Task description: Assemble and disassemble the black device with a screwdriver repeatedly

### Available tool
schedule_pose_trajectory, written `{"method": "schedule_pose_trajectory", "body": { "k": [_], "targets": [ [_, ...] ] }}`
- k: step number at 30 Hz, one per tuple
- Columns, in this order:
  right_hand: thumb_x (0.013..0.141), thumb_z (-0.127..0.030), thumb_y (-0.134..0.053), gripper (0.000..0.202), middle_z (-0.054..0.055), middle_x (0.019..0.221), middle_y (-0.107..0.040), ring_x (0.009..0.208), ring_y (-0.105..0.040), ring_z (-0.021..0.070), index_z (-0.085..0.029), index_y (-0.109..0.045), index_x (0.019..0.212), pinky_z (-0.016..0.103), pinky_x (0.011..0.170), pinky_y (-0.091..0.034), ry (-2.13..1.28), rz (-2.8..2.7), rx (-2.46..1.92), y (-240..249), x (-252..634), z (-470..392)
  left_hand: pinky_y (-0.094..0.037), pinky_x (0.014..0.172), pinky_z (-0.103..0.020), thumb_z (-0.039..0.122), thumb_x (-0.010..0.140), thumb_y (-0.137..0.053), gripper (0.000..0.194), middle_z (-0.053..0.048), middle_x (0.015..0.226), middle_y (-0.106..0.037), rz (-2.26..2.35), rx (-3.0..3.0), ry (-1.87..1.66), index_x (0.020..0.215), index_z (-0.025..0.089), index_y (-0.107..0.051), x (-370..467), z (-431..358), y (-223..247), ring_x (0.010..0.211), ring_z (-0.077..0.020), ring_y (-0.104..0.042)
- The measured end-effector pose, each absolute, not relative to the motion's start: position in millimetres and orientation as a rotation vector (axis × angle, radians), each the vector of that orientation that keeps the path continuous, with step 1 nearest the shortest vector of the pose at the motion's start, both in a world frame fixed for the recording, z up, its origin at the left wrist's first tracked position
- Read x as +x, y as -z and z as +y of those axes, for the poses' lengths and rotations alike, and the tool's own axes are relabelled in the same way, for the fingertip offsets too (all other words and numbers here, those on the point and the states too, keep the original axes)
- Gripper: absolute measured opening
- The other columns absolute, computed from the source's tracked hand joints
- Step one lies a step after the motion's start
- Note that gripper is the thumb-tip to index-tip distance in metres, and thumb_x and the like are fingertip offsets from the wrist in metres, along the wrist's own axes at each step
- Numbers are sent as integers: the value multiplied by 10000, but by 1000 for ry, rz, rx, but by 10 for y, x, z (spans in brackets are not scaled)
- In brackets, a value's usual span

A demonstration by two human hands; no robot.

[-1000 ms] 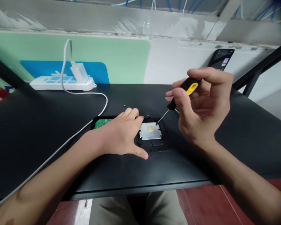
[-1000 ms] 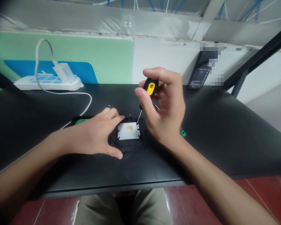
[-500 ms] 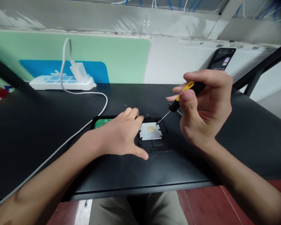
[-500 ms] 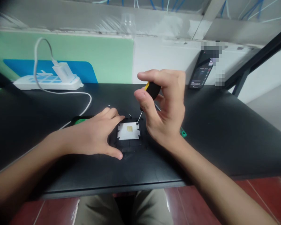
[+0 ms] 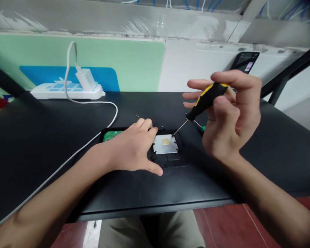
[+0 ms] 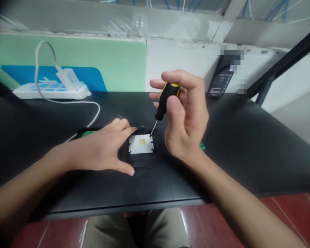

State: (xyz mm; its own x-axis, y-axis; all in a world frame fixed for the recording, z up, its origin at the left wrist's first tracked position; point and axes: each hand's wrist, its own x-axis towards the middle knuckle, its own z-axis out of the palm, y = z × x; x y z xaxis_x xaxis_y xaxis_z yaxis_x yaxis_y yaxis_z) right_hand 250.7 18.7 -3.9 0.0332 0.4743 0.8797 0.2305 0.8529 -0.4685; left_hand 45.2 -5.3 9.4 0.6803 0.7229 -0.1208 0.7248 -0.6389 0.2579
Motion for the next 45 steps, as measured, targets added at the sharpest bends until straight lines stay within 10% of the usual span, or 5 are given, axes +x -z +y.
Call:
{"method": "schedule_pose_trajectory", "body": {
  "k": [13,23,39,45],
  "targets": [
    [790,-247,-799,461,10,1107,-561,718,-612,105,-353,-663,1217,267,586,-569,-36,-1588,-547,53,2539,275,-425,968,-409,730,717,-748,910,-130,1147,-513,1161,2608,8,1316,72,-560,466,-58,-110,1094,-329,-469],
    [983,-334,-530,295,36,1243,-633,1112,-712,254,-342,-629,1261,409,758,-662,-225,-1560,-556,29,2512,154,-428,979,-414,734,722,-735,895,-125,1145,-511,1154,2608,7,1308,79,-567,448,-54,-92,1094,-323,-469],
    [778,-383,-827,405,-7,1081,-564,713,-615,104,-347,-671,1150,286,652,-622,-18,-1568,-589,4,2554,208,-420,966,-417,723,722,-733,909,-122,1142,-523,1158,2587,-3,1355,99,-541,462,-60,-112,1083,-331,-469],
    [885,-385,-699,368,1,1194,-584,990,-673,181,-406,-598,1238,325,717,-652,-88,-1538,-621,53,2534,220,-428,964,-430,744,723,-716,883,-123,1140,-520,1145,2577,-2,1320,112,-562,457,-52,-103,1082,-335,-472]
  ]
}}
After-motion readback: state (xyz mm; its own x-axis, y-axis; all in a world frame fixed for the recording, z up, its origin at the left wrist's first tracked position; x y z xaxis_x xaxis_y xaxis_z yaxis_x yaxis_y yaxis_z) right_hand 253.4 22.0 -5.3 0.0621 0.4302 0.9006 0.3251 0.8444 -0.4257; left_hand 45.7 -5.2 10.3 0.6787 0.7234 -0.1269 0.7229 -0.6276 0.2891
